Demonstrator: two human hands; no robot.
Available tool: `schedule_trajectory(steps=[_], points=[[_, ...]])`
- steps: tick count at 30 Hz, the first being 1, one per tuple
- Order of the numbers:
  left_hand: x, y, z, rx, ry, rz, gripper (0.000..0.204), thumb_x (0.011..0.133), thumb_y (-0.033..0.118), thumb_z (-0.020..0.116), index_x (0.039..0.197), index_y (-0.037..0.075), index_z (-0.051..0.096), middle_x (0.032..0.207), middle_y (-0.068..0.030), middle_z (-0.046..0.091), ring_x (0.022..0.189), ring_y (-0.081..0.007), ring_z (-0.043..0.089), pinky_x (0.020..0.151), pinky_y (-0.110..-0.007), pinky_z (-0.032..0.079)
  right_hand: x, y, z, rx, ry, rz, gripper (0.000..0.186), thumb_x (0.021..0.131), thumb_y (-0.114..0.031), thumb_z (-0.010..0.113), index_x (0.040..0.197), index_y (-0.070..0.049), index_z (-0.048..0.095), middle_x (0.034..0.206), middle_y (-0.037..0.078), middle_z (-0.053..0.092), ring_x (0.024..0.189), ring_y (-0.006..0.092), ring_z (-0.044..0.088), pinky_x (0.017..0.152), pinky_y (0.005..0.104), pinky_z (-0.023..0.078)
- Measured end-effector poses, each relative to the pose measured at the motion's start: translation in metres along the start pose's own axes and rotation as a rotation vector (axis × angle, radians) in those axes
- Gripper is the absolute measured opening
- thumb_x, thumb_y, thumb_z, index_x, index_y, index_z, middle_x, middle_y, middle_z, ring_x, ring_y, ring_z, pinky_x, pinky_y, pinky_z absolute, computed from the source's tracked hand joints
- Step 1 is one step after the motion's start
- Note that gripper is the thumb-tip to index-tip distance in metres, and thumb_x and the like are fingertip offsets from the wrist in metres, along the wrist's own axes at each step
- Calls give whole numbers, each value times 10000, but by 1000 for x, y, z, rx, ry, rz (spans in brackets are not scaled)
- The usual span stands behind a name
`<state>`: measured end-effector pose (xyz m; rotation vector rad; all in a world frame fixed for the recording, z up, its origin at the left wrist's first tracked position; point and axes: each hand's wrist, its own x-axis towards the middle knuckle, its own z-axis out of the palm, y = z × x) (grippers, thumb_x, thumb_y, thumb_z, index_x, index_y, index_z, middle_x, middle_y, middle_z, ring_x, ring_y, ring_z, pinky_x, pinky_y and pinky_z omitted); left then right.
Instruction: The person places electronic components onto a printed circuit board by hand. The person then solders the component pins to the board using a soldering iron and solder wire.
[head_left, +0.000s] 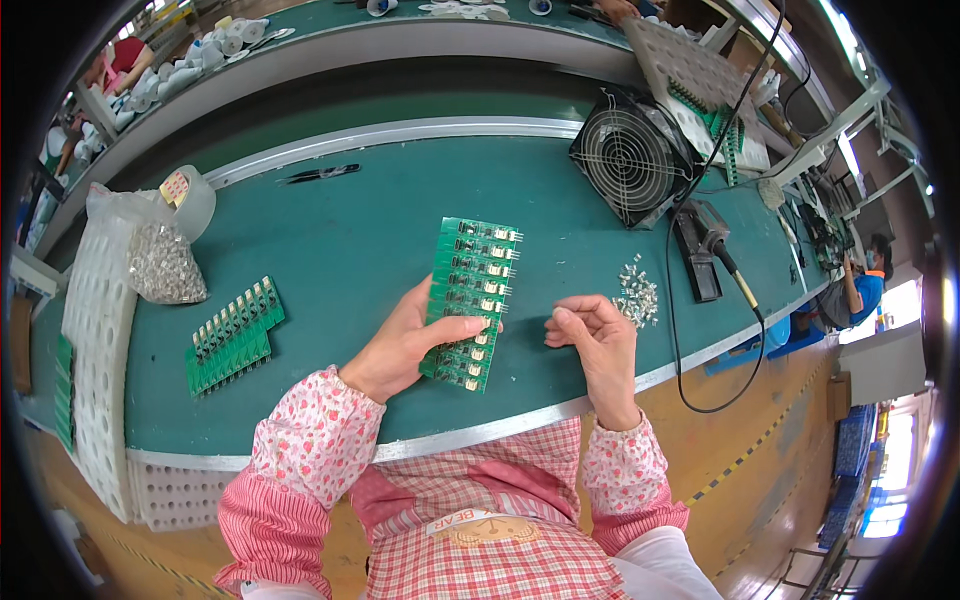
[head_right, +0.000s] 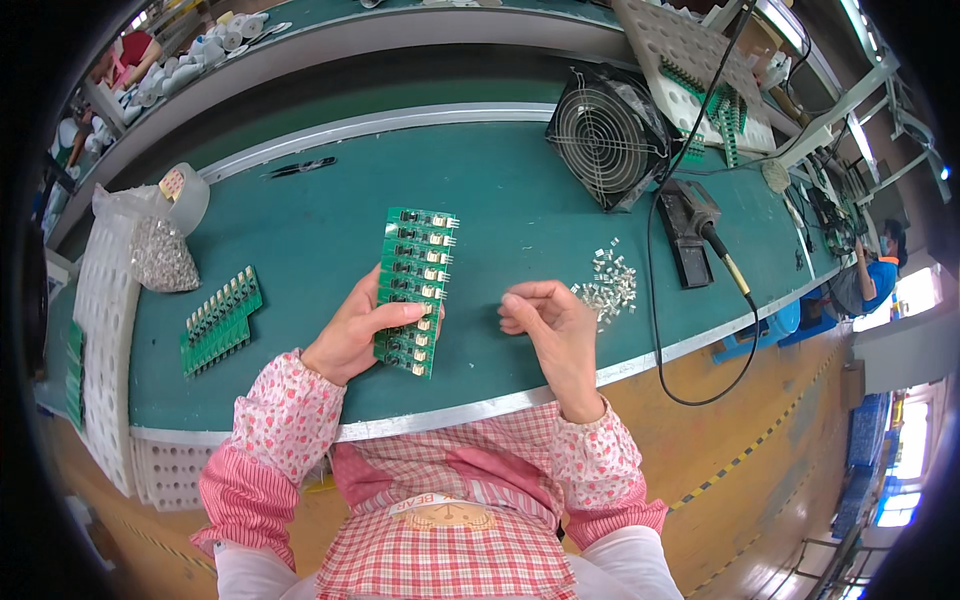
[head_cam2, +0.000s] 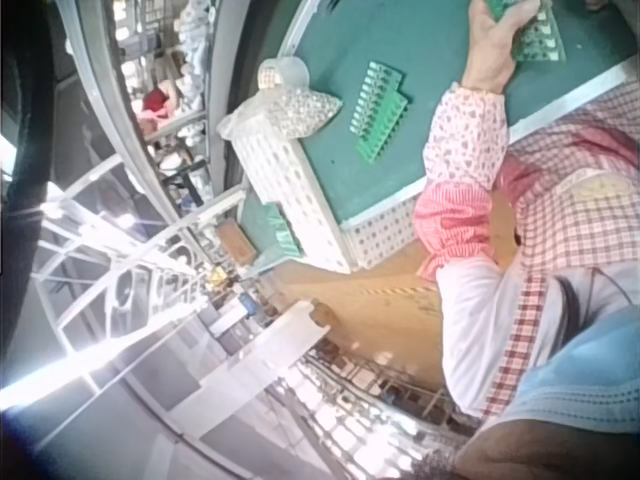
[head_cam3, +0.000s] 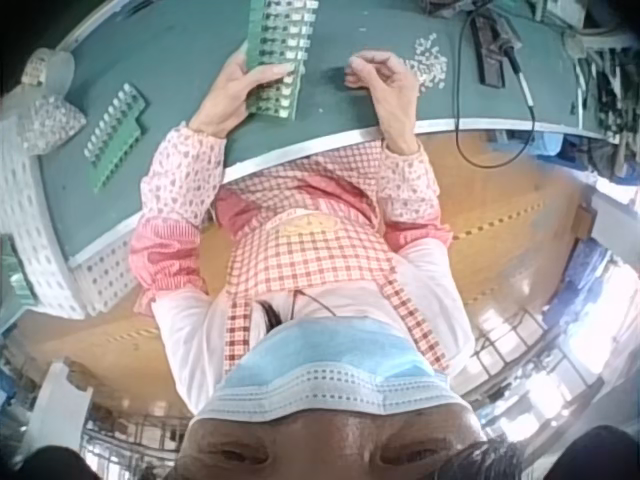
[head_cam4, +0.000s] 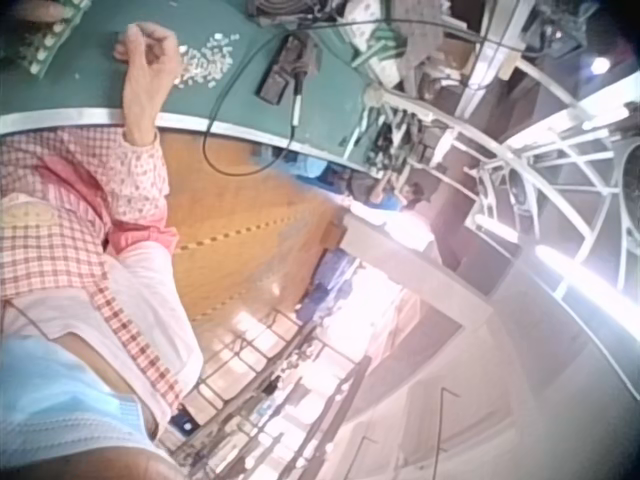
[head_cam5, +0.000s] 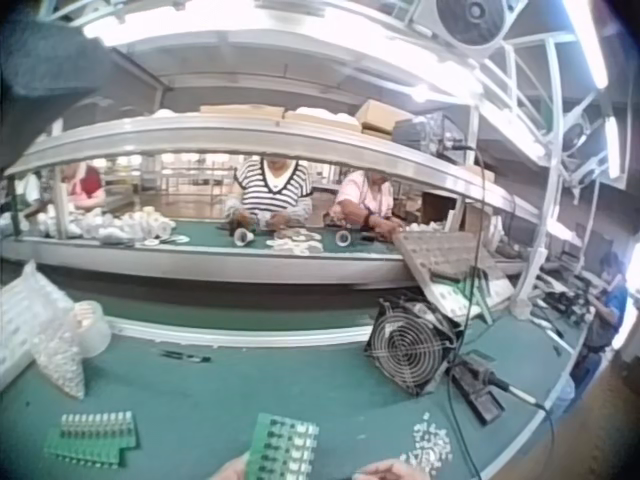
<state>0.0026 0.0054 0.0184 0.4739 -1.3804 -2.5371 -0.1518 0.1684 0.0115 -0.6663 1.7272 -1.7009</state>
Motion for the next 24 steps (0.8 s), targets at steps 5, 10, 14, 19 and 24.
schedule_trajectory(steps=[5, 10, 14, 19, 24], points=[[1, -2, -3, -21, -7, 8, 436, 825, 110, 642, 1212, 33, 457, 1025, -76, 614, 909, -138, 612, 766, -271, 515, -4, -5, 4, 3, -33, 2, 238, 858, -90, 647, 1045, 48, 593, 893, 121, 654, 803, 142, 636, 700, 240, 529], [2, 0, 0, -52, 8, -7, 443, 820, 73, 612, 1217, 39, 419, 988, -92, 606, 842, -158, 626, 719, -292, 535, -5, 1, 8, -61, 7, -102, 224, 863, -89, 643, 1037, 45, 597, 888, 119, 654, 810, 147, 636, 716, 246, 528], [1, -2, 0, -75, 24, -5, 467, 816, 70, 614, 1235, 49, 408, 991, -91, 606, 842, -159, 626, 728, -295, 533, -8, -5, 13, 12, -34, -46, 157, 870, -90, 634, 962, 31, 596, 879, 95, 651, 794, 134, 625, 695, 244, 524], [1, -3, 3, -43, 57, 19, 489, 810, 64, 628, 1247, 56, 410, 1013, -79, 605, 888, -155, 618, 746, -293, 529, -10, -8, 29, 123, -57, 33, 126, 876, -106, 628, 909, 8, 584, 876, 59, 635, 783, 109, 605, 659, 236, 518], [1, -11, 3, 166, 121, 199, 446, 817, 97, 656, 1212, 27, 461, 1052, -70, 609, 937, -126, 590, 795, -286, 496, -8, -6, 51, 197, -66, 19, 157, 888, -150, 622, 894, 0, 575, 863, 35, 608, 783, 81, 570, 630, 225, 501]])
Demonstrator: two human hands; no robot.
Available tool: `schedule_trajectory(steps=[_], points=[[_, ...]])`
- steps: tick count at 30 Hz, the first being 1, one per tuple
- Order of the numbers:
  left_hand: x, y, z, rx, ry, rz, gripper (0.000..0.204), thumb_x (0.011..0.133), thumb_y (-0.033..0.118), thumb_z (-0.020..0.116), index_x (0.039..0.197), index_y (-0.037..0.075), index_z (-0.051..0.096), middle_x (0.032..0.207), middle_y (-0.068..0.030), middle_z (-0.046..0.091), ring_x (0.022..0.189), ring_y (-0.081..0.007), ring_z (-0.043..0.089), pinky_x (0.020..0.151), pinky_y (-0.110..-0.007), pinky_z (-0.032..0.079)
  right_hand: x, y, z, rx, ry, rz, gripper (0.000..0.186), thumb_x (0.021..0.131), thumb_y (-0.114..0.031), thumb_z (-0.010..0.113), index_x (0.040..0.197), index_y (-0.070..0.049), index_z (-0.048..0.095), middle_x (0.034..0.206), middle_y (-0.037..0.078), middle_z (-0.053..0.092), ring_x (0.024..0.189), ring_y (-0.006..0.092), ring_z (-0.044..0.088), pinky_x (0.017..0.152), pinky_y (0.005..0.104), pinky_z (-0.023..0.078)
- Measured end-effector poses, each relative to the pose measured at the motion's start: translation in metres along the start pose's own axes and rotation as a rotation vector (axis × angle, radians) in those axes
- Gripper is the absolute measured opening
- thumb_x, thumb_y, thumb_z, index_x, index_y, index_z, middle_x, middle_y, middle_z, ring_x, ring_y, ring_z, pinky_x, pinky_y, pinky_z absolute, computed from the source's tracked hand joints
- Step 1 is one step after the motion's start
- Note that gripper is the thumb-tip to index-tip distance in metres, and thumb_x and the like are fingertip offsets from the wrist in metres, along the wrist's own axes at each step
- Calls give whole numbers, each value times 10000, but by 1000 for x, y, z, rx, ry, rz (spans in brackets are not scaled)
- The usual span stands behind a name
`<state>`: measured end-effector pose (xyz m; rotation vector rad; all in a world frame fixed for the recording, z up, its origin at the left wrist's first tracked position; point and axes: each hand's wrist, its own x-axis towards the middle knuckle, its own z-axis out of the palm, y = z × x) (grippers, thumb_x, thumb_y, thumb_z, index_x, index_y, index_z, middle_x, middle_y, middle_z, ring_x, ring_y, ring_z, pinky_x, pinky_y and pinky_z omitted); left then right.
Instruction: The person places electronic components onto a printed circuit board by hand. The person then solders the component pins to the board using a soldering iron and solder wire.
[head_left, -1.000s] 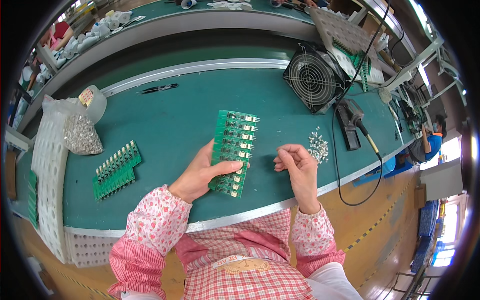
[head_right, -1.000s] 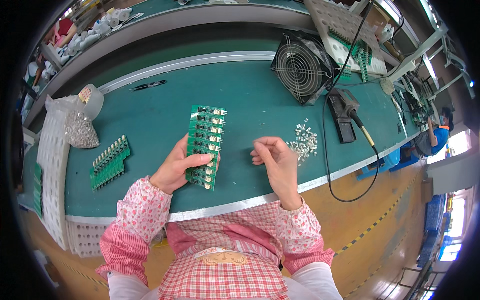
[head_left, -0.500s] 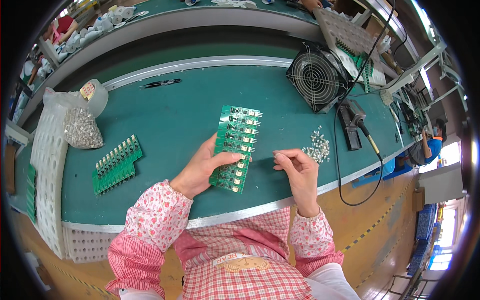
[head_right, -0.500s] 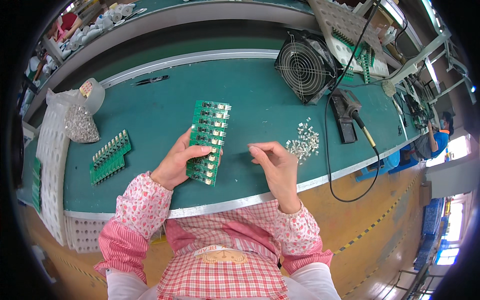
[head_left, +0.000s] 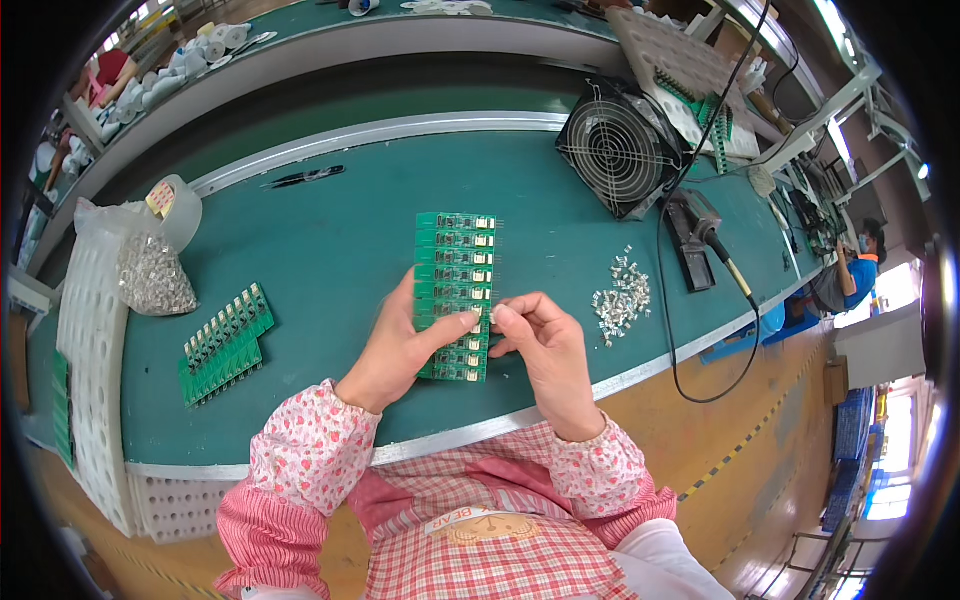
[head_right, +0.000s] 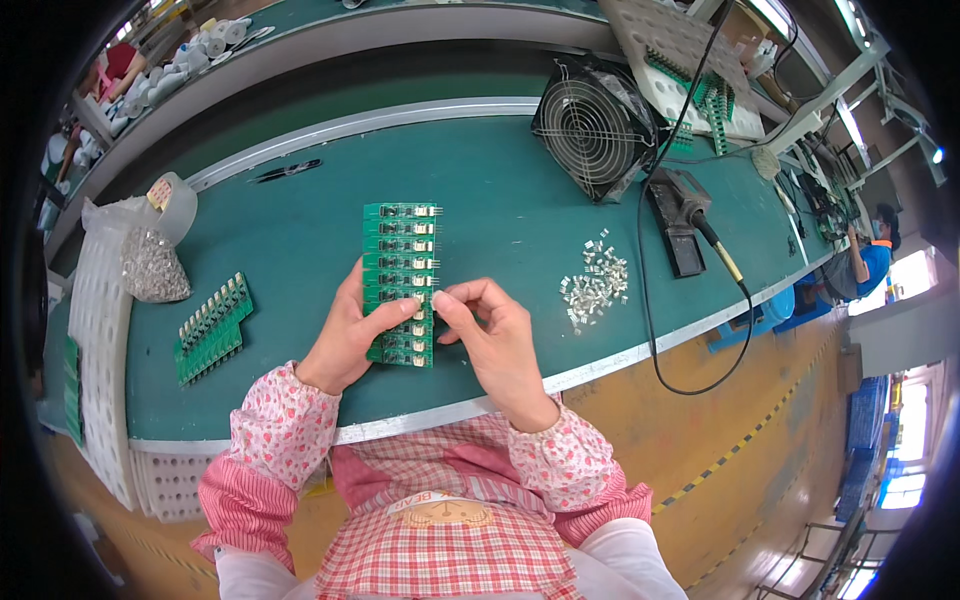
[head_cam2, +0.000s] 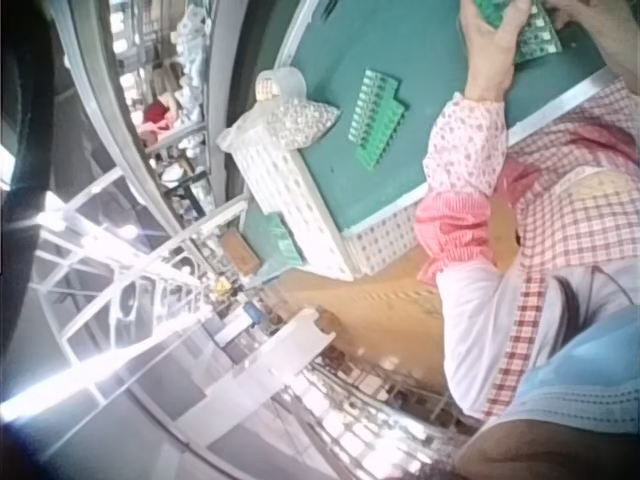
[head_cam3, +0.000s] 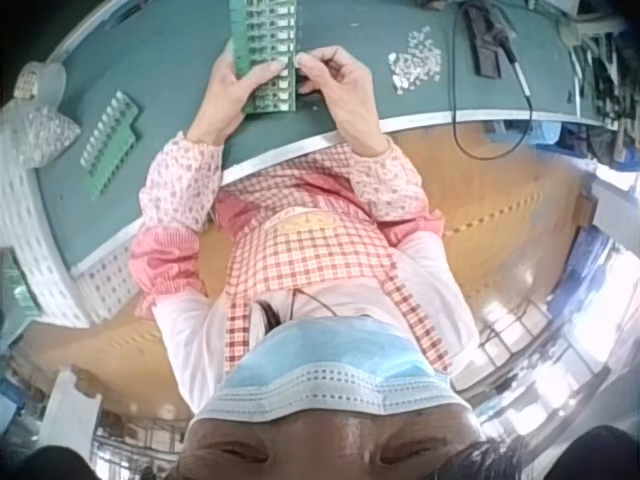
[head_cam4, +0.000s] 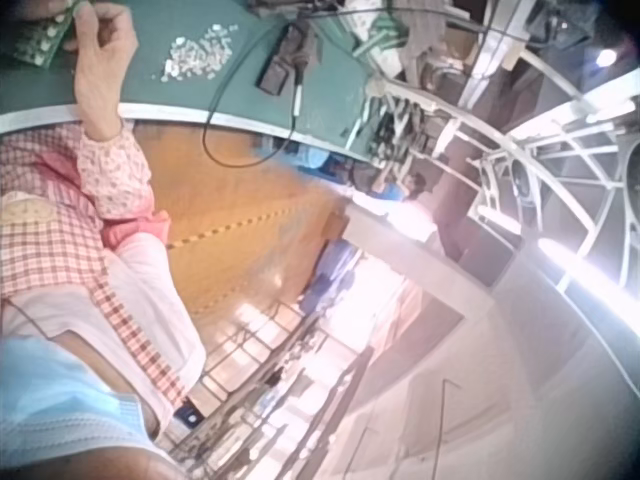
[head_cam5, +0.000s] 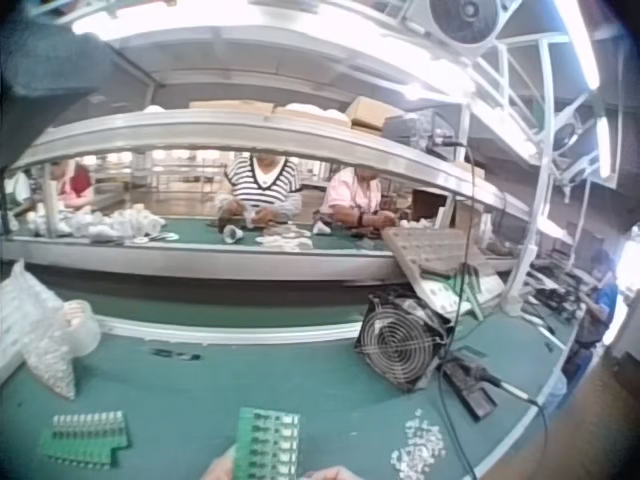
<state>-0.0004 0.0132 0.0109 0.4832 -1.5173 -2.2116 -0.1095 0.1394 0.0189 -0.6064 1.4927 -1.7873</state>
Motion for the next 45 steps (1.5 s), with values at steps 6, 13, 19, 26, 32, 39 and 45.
schedule_trajectory(steps=[6, 13, 19, 26, 32, 39, 45], points=[[-2, -1, 4, 124, 18, 110, 388, 823, 75, 644, 1173, 10, 489, 1036, -70, 622, 923, -115, 597, 801, -278, 496, 3, 4, 3, -32, 26, -33, 182, 891, -169, 625, 892, -2, 552, 842, 39, 602, 755, 77, 565, 631, 224, 495], [-3, 0, 9, 152, 28, 177, 390, 819, 30, 636, 1178, 11, 485, 1038, -53, 613, 924, -102, 588, 798, -266, 492, 2, 6, 7, -63, 44, -85, 155, 909, -151, 595, 906, -8, 532, 813, 27, 576, 728, 84, 552, 663, 219, 467], [-3, -1, 10, 213, 111, 239, 386, 821, 21, 627, 1178, 13, 479, 1013, -41, 607, 898, -94, 579, 788, -261, 489, 3, 19, 17, -91, 118, -167, 144, 905, -135, 600, 910, -11, 526, 815, 7, 561, 732, 60, 516, 653, 203, 435], [-4, -13, 12, 147, 111, 333, 455, 797, 31, 650, 1210, 11, 459, 1039, -49, 591, 919, -106, 549, 823, -286, 475, -2, 20, 16, -252, 191, -219, 102, 923, -108, 551, 885, -18, 522, 793, -10, 518, 727, 49, 457, 647, 199, 397], [-11, -6, 15, 97, 66, 315, 533, 837, 20, 604, 1312, 18, 363, 1029, -32, 576, 825, -62, 541, 710, -234, 482, -6, 17, 23, -130, 112, -231, 126, 947, -123, 522, 886, -27, 470, 800, 7, 505, 739, 52, 462, 675, 196, 390], [-10, 1, 17, 63, -60, 293, 616, 825, 56, 633, 1354, 29, 317, 1101, -41, 557, 886, -75, 547, 788, -255, 487, -1, 20, 20, -110, 192, -301, 118, 950, -124, 510, 912, -24, 459, 846, 31, 507, 773, 71, 476, 705, 222, 408], [-1, -7, 4, -65, -61, 160, 589, 826, 62, 657, 1328, 40, 349, 1156, -46, 550, 1029, -100, 539, 891, -274, 465, 10, 3, -20, -534, 234, -376, 131, 926, -116, 518, 995, -5, 522, 930, 62, 553, 862, 133, 520, 796, 275, 422]])
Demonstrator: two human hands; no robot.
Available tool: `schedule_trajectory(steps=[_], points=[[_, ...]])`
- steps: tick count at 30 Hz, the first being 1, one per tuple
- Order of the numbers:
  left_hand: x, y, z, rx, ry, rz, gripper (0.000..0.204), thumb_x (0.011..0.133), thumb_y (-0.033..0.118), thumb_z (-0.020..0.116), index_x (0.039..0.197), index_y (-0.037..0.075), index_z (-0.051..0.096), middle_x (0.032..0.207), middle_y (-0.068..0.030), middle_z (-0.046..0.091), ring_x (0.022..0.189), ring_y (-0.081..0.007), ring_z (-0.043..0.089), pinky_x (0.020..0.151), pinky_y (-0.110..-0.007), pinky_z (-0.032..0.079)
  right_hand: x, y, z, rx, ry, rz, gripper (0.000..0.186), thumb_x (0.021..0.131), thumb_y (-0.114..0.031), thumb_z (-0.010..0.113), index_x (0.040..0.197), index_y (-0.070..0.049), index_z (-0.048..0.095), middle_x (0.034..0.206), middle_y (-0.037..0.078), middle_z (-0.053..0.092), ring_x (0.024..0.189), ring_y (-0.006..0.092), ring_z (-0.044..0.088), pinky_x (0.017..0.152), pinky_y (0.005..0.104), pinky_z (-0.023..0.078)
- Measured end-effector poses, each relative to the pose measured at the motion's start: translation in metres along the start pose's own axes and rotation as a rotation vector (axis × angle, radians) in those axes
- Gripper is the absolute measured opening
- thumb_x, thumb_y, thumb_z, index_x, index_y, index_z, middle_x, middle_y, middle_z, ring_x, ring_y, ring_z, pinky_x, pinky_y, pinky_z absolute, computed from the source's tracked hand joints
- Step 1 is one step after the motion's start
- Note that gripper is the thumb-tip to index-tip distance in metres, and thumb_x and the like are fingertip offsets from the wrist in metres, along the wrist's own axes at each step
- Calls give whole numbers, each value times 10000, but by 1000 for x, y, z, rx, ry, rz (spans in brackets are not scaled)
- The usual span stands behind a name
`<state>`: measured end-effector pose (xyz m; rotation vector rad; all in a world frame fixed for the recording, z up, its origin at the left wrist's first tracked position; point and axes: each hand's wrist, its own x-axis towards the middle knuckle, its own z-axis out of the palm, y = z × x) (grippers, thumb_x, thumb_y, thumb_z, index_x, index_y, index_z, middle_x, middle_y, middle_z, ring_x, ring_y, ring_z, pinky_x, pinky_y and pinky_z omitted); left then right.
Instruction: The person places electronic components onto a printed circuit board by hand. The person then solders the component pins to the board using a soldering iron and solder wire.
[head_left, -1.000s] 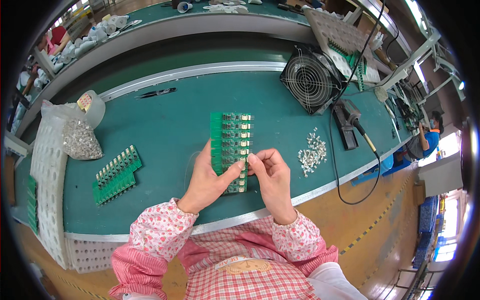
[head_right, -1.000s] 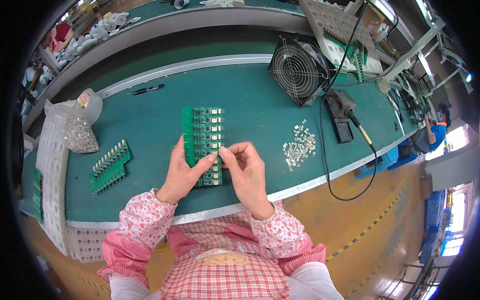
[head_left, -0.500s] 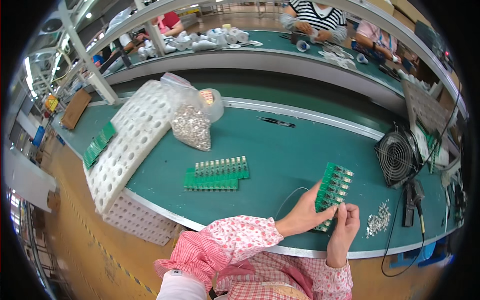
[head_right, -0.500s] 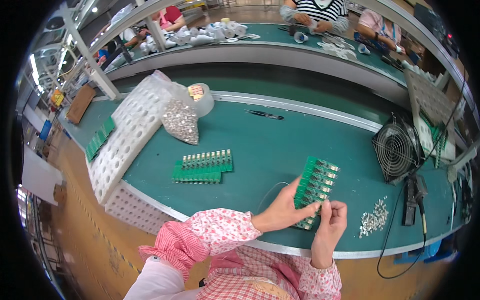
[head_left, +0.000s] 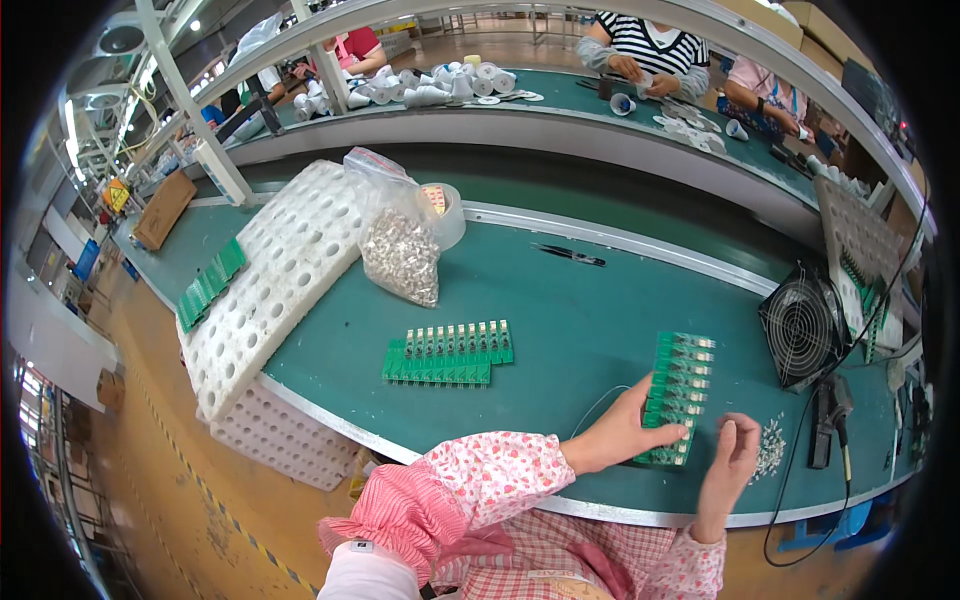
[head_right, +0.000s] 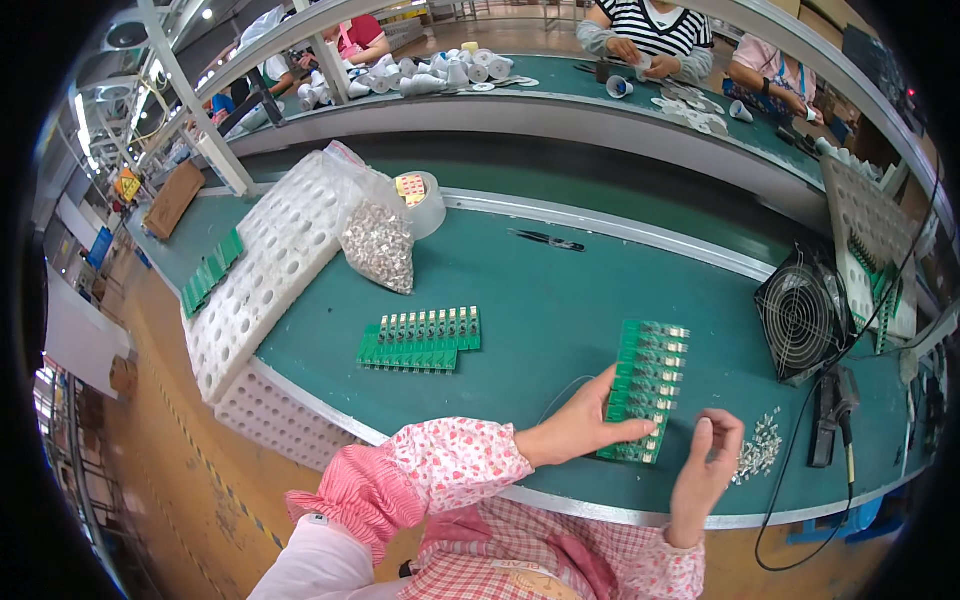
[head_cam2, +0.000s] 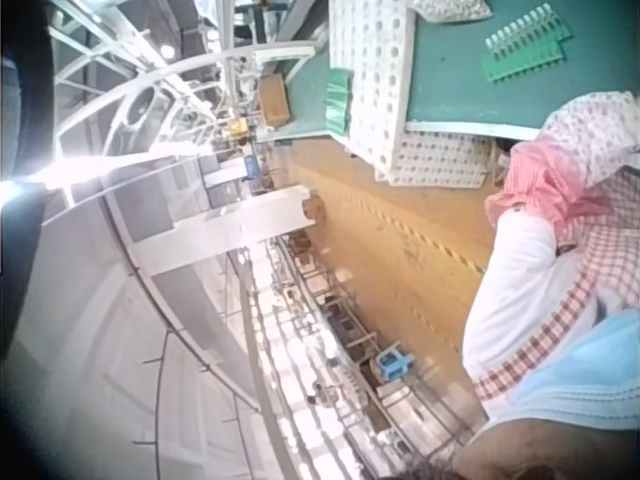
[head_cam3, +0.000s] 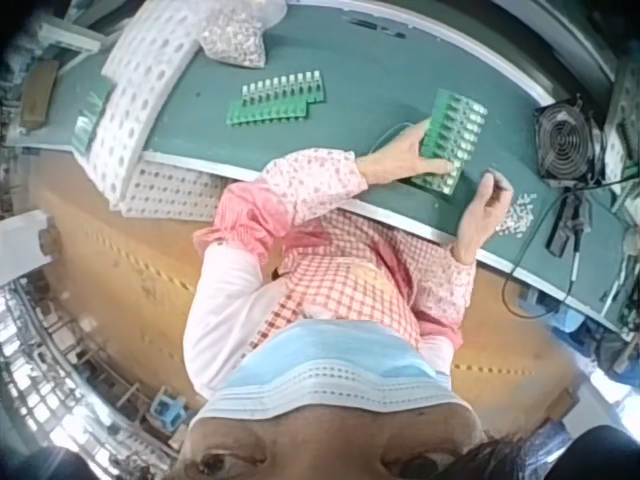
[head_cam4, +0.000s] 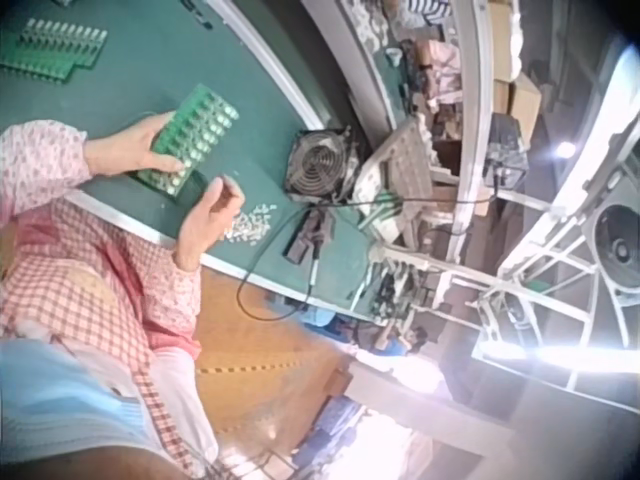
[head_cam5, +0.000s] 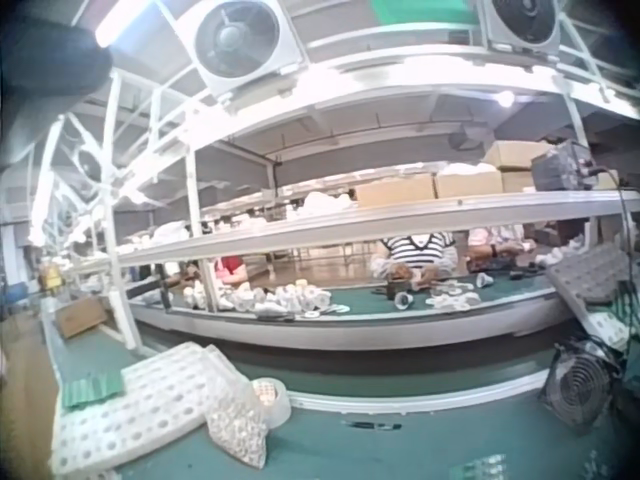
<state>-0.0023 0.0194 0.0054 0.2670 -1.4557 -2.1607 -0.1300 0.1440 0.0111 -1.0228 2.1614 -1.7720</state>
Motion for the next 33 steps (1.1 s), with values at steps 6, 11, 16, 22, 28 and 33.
schedule_trajectory(steps=[6, 11, 16, 22, 28, 33], points=[[6, 8, -8, -332, 112, -242, 515, 834, 60, 654, 1281, 76, 400, 1119, -24, 559, 1011, -116, 561, 873, -292, 485, 11, 31, -66, -969, 65, -448, 184, 828, -80, 628, 971, 15, 559, 923, 110, 584, 885, 270, 524, 806, 355, 414], [5, 6, -10, -423, 13, -319, 466, 864, 116, 639, 1275, 109, 418, 1119, 1, 552, 1009, -97, 555, 864, -286, 487, 10, 32, -61, -858, 17, -389, 81, 825, -30, 609, 886, 12, 576, 824, 109, 562, 822, 281, 499, 745, 384, 390], [6, 1, -13, -490, -5, -310, 427, 867, 122, 637, 1249, 110, 448, 1111, 5, 555, 1003, -94, 558, 874, -286, 488, 10, 31, -55, -607, 144, -295, 48, 862, -24, 584, 878, 18, 570, 826, 92, 574, 768, 213, 537, 711, 309, 422], [9, 0, -11, -537, -4, -328, 406, 844, 98, 652, 1214, 71, 486, 1113, -29, 586, 1008, -126, 580, 880, -300, 493, 4, 19, -54, -224, 36, -83, 90, 868, -25, 586, 935, 28, 616, 837, 35, 604, 761, 92, 555, 682, 231, 445], [0, 8, -12, -324, 152, -244, 336, 825, 51, 637, 1147, 46, 544, 1056, -62, 630, 940, -159, 618, 826, -334, 519, -1, 6, -14, 216, -144, 218, 121, 811, -23, 674, 900, -11, 593, 803, 66, 649, 719, 101, 606, 646, 212, 480], [3, 6, -8, -230, 121, -212, 307, 833, 52, 644, 1123, 15, 552, 1049, -53, 624, 926, -132, 603, 824, -287, 497, -3, -6, -13, 324, -257, 348, 193, 838, -43, 655, 1001, 43, 598, 869, 92, 659, 771, 133, 633, 710, 243, 528]])
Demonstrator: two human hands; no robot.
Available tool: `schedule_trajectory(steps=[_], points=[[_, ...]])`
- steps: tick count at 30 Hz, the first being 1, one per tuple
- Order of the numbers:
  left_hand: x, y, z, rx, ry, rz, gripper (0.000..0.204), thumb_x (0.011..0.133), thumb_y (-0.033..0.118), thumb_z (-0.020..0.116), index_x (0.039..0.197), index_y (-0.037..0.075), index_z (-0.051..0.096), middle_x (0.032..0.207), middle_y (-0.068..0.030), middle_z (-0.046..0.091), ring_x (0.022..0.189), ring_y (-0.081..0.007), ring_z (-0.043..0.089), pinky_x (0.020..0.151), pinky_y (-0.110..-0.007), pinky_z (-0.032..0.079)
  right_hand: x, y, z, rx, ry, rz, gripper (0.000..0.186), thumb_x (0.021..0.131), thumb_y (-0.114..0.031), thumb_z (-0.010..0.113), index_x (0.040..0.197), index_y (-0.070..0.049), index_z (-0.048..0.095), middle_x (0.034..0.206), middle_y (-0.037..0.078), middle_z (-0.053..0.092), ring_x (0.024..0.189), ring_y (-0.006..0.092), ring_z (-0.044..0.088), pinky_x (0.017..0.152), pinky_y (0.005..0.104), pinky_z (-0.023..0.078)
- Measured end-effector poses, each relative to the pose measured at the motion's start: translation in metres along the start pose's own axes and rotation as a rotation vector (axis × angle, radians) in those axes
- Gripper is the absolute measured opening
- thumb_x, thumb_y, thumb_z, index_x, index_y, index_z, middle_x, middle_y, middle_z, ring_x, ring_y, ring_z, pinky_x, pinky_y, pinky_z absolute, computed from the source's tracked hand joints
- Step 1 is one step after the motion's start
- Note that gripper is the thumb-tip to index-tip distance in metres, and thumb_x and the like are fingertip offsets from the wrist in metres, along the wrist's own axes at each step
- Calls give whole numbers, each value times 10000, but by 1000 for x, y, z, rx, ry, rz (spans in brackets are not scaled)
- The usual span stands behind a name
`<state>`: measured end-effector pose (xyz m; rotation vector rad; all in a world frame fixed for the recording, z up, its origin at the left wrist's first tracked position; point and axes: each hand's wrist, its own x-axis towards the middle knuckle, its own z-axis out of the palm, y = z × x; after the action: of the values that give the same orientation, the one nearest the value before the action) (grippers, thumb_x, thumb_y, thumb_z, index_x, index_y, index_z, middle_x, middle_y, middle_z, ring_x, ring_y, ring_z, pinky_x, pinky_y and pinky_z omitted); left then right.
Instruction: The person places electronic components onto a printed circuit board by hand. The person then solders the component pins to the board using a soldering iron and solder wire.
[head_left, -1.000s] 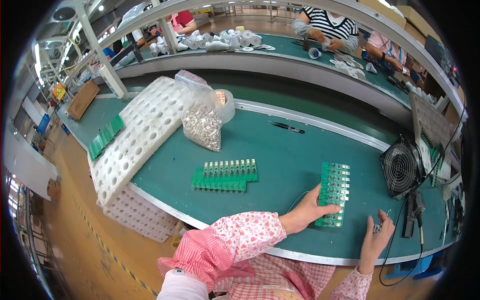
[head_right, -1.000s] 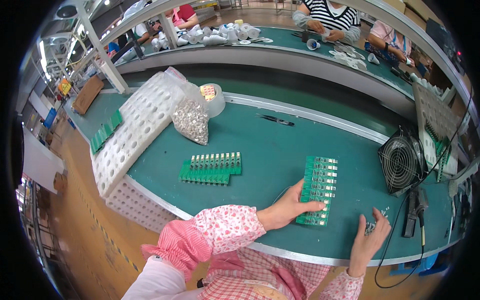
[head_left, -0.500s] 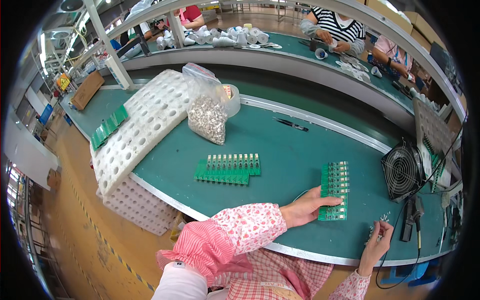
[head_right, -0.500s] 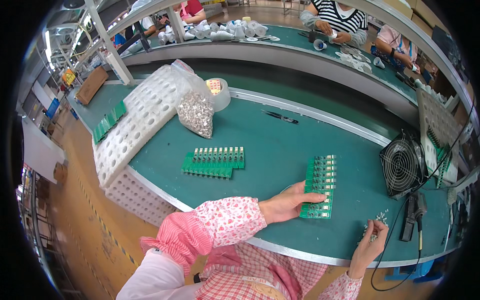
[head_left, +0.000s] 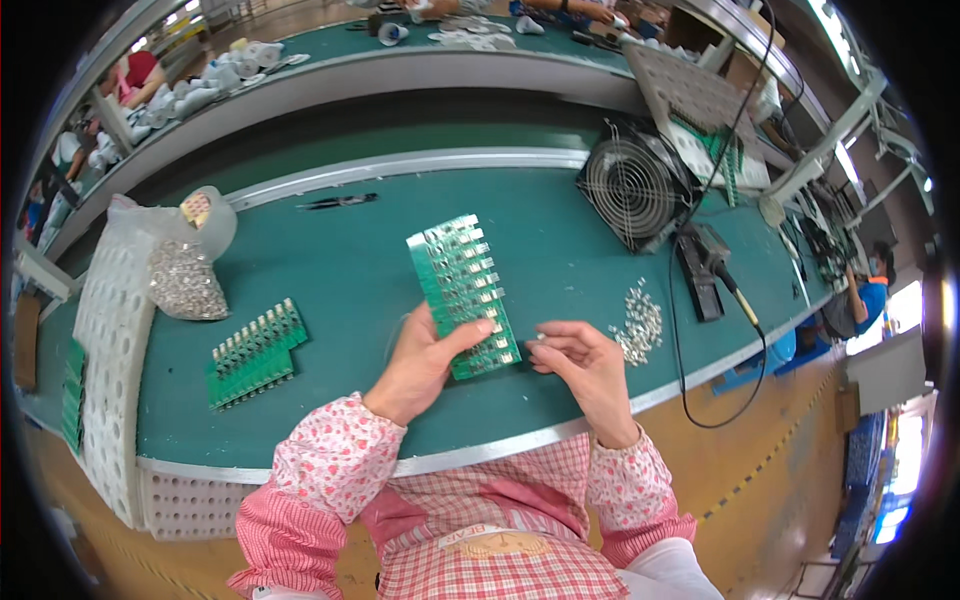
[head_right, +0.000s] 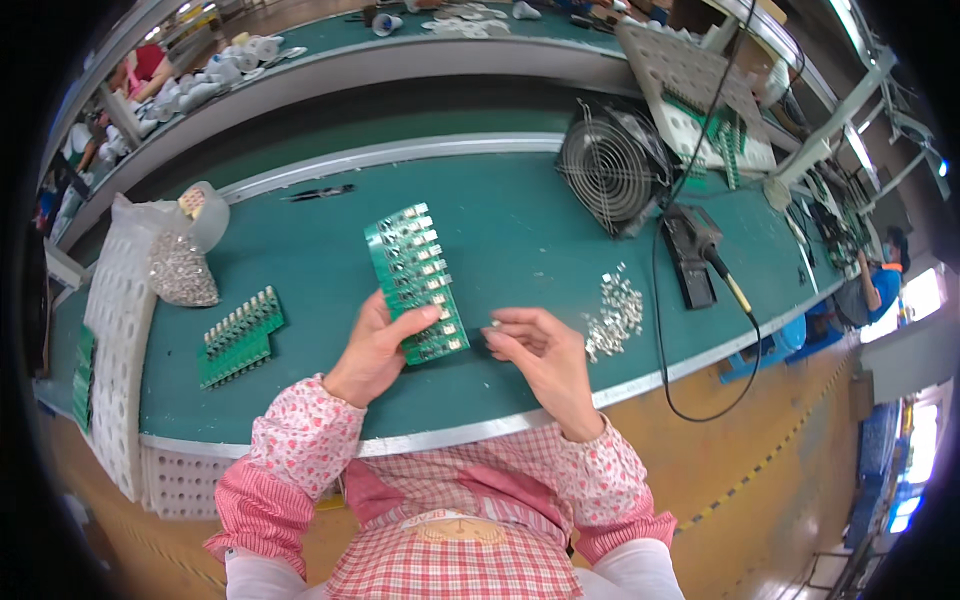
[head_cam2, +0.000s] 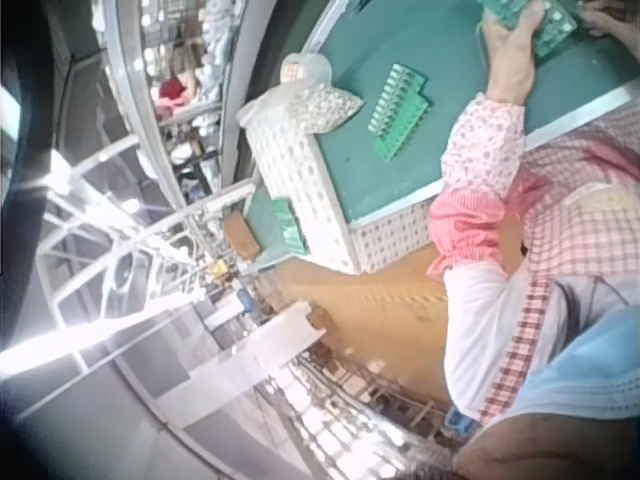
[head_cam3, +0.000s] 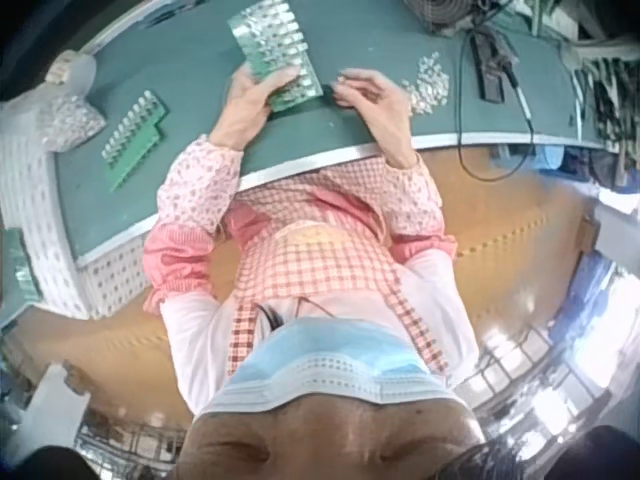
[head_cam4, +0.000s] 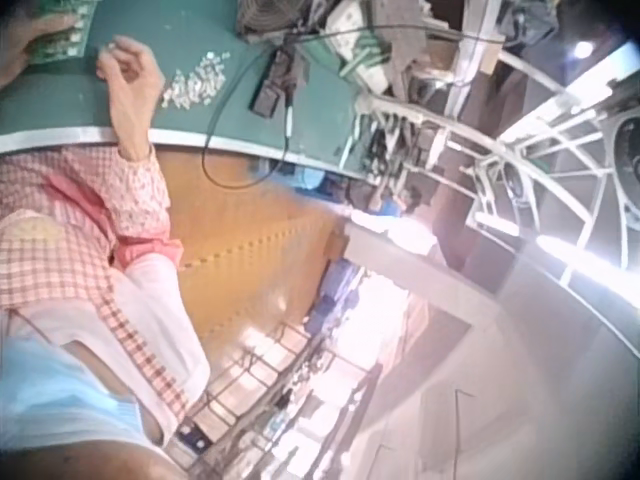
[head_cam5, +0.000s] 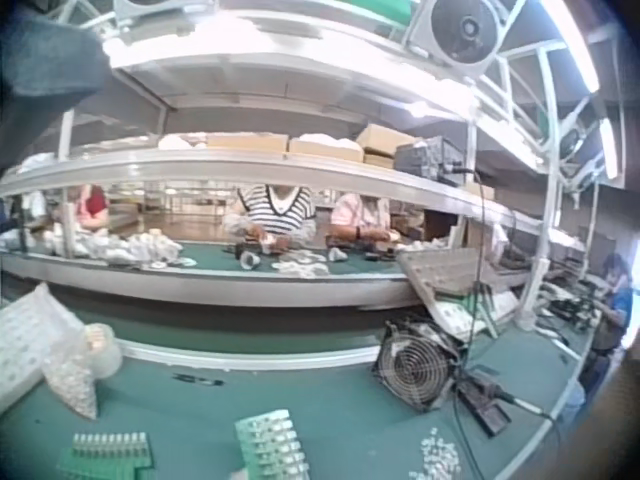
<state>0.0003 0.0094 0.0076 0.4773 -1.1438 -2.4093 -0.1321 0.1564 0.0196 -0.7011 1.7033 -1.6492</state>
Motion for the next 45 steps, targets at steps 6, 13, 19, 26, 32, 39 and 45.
schedule_trajectory(steps=[6, 13, 19, 26, 32, 39, 45], points=[[2, -1, 4, 209, -4, 45, 296, 844, 104, 649, 1105, 11, 548, 1034, -54, 622, 911, -112, 593, 814, -279, 489, -1, 5, -3, -50, 9, -91, 150, 853, -66, 648, 962, 31, 612, 869, 75, 655, 780, 103, 625, 721, 229, 518], [-2, -1, 7, 406, -12, 78, 303, 842, 114, 657, 1104, 5, 551, 1019, -55, 631, 912, -116, 603, 811, -278, 492, 1, -5, 10, 91, -14, -82, 141, 852, -60, 650, 955, 33, 626, 887, 71, 662, 804, 107, 627, 746, 225, 514], [-2, -1, 5, 397, -14, 87, 302, 840, 120, 661, 1098, 3, 557, 1016, -55, 634, 915, -116, 602, 814, -276, 491, 2, -3, 11, 126, -42, -87, 154, 847, -44, 651, 984, 26, 650, 896, 70, 673, 810, 106, 630, 744, 221, 510], [-1, -1, 6, 416, -36, 90, 286, 835, 118, 664, 1080, 4, 570, 1008, -53, 637, 905, -112, 601, 811, -275, 485, -3, -4, 18, -350, 75, -397, 131, 821, -27, 666, 948, -10, 691, 859, 76, 688, 739, 100, 633, 657, 231, 513], [-2, 1, 7, 430, -24, 90, 279, 831, 116, 666, 1070, 3, 575, 1001, -52, 640, 902, -109, 598, 809, -273, 483, -2, 0, 15, -104, 81, -248, 109, 822, -31, 669, 926, -1, 676, 847, 61, 676, 743, 102, 619, 645, 233, 511], [-4, 1, 8, 499, -49, 130, 262, 829, 93, 660, 1062, 5, 578, 993, -49, 641, 896, -109, 600, 800, -277, 486, 6, -3, 14, 244, -85, 78, 153, 852, -153, 668, 904, -11, 645, 867, 30, 635, 815, 80, 585, 653, 218, 492], [-4, 1, 9, 478, -46, 144, 251, 831, 80, 654, 1060, 9, 580, 993, -49, 643, 898, -107, 600, 796, -272, 489, 8, -1, 16, 227, -59, 86, 153, 858, -161, 657, 880, -13, 625, 857, 40, 637, 765, 80, 589, 654, 220, 500]])
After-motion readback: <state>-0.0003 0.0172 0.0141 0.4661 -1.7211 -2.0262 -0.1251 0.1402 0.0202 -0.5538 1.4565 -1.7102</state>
